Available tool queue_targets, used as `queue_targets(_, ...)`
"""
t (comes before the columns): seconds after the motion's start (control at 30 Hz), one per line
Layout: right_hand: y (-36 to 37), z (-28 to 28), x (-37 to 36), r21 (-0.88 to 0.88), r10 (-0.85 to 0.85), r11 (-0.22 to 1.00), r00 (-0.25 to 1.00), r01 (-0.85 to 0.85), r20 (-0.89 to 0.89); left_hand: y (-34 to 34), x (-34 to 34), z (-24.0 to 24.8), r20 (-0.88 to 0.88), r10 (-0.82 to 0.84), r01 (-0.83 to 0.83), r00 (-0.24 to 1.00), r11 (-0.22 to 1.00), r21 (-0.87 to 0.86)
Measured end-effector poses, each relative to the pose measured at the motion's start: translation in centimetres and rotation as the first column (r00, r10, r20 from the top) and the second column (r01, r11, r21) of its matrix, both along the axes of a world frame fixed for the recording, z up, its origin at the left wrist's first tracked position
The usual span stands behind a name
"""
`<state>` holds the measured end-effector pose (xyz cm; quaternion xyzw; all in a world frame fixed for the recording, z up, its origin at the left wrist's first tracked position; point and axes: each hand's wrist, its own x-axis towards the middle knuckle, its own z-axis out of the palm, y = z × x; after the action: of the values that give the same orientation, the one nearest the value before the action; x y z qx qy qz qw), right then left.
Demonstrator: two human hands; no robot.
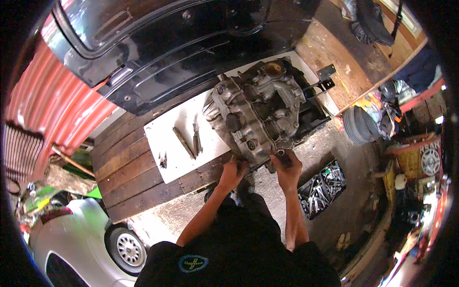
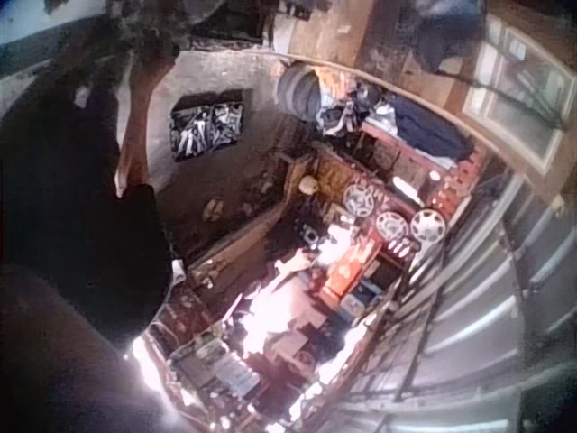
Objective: The person uses a wrench to loosen and remove bolts from a disassembled engine block placed on a workbench. The person then uses a socket wrench to remove additional bolts from the engine block.
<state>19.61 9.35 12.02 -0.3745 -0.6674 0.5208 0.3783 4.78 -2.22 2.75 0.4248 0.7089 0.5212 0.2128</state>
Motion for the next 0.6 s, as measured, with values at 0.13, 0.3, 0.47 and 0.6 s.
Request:
queue_targets(0.13, 1.6, -0.7, 0.0, 0.006, 0.101, 0.995, 0.995, -0.101, 0.018, 0.3, 1.5, -0.6, -0.138, 0.101, -0.095, 0.985, 0.994, 0.054)
queue_targets(0.3, 2.8, -1.7, -0.1, 0.009, 0.173, 0.985, 0.985, -0.173, -0.020, 0.7, 2.9, -1.1, -0.119, 0.227, -0.218, 0.966, 0.972, 0.089)
queue_targets(0.47, 3.7, -2.6, -0.8, 0.235, 0.154, 0.957, 0.984, -0.171, 0.088, 1.1, 2.8, -4.0, 0.487, 0.307, -0.292, 0.818, 0.950, -0.109)
queue_targets(0.6, 4.0, -2.4, -1.0, 0.121, 0.147, 0.980, 0.983, -0.160, 0.110, 1.1, 3.6, -3.3, 0.649, 0.292, -0.394, 0.703, 0.919, 0.013)
